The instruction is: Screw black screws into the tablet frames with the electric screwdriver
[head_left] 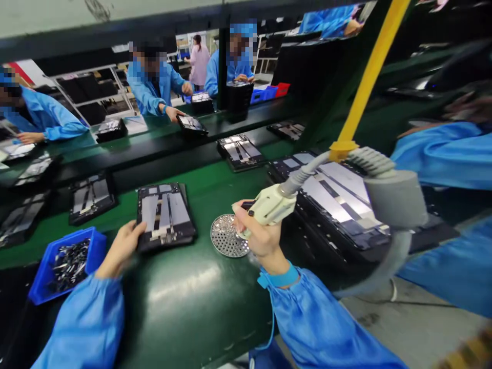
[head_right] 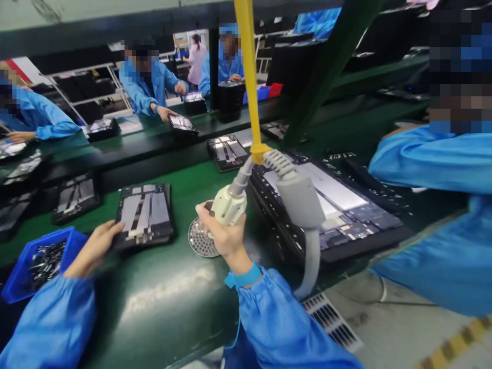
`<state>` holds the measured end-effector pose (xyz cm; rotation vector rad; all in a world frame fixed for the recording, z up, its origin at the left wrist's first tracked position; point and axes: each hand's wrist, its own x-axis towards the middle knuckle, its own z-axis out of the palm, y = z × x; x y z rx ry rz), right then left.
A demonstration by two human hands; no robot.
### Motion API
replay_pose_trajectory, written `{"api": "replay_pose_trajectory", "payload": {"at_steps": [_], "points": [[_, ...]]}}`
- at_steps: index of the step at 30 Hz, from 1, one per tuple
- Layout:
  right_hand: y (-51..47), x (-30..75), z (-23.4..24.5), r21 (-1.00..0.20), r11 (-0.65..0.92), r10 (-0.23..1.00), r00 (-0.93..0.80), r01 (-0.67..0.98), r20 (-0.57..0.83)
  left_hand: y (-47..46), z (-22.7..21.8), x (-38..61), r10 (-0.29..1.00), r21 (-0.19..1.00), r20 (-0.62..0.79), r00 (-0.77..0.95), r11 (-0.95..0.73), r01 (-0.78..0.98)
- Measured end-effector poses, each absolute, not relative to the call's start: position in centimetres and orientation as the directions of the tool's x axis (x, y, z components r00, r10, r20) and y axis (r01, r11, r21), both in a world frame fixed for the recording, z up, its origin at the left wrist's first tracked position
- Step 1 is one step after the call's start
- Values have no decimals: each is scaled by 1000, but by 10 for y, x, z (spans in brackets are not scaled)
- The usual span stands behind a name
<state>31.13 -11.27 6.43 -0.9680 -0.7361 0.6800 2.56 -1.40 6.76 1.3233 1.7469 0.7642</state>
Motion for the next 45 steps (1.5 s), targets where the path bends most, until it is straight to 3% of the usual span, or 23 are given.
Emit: {"api": "replay_pose_trajectory", "payload": {"at_steps": [3,7,11,19,25,31,38,40,43,45], "points": [[-113,310,58,-920,354,811,545,-168,213,-94,44,9,968,786,-250,-34,223,576],[-109,306,53,-932,331,824,527,-150,208,-144,35,-11,873,520,-485,54,238,821],[-105,304,48,-925,353,814,534,-142,229,-137,42,-19,902,323,-423,84,64,944],[-104,302,40,-933,340,816,532,-121,229,-131,51,-1,741,306,-666,83,170,937],[-104,301,39,-938,335,808,540,-92,236,-144,42,13,854,237,-517,68,66,969],[-105,298,43,-947,320,832,485,-26,268,-141,38,22,856,199,-513,71,38,979],[-103,302,38,-927,373,795,530,-46,294,-142,53,21,813,342,-568,131,88,936],[-107,302,46,-910,407,776,554,-76,301,-136,67,3,869,331,-486,91,87,939],[-122,291,66,-882,455,782,531,-127,326,-118,88,-36,980,125,-169,-101,123,984],[-139,274,77,-884,436,841,427,-168,333,-99,95,-62,980,6,-20,-199,199,980]]}}
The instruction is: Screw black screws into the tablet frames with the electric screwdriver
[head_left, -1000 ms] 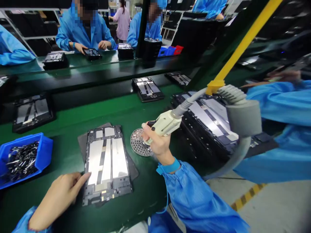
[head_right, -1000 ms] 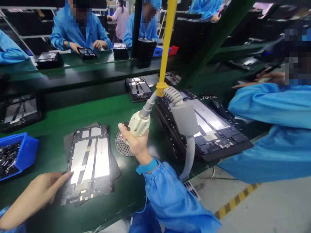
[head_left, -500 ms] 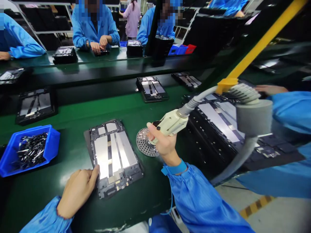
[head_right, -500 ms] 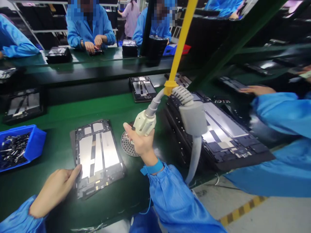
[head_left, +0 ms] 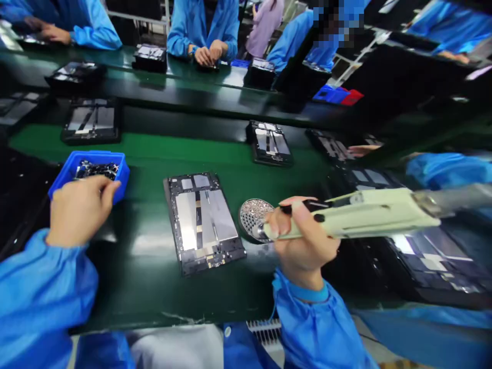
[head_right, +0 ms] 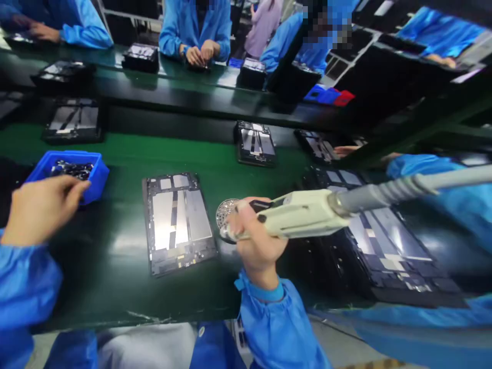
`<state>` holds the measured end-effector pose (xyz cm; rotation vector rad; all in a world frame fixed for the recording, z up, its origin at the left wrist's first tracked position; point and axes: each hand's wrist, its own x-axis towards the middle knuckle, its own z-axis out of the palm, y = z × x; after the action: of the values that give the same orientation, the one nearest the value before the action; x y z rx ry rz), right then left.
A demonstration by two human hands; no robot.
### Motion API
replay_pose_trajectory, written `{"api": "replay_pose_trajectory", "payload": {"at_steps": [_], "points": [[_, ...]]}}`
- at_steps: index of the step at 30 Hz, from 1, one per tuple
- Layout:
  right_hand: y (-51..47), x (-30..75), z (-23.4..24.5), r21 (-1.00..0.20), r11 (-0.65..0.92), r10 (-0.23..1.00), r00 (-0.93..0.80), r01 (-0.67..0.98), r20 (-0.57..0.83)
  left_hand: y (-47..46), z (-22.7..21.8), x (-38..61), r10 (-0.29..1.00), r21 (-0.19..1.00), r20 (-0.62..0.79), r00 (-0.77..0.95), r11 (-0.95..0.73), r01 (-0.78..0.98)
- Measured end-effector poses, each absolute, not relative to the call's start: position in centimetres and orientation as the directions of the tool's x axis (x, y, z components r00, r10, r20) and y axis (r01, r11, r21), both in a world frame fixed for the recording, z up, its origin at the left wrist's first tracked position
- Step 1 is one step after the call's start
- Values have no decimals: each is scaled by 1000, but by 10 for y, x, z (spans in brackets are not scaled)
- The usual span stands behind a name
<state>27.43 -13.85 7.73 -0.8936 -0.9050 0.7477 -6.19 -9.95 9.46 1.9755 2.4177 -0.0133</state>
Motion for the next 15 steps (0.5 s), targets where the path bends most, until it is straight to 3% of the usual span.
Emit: {"api": "replay_pose_trajectory", "payload": {"at_steps": [2,6,15], "points": [[-156,256,82,-905,378,907,274,-197,319,-80,92,-81,972,-22,-71,-226,225,974],[-178,233,75,-945,286,958,79,-157,276,-57,74,-95,946,59,-229,-230,249,967],[-172,231,58,-959,263,965,16,-105,263,-65,64,-87,942,266,-87,-324,335,904]]}}
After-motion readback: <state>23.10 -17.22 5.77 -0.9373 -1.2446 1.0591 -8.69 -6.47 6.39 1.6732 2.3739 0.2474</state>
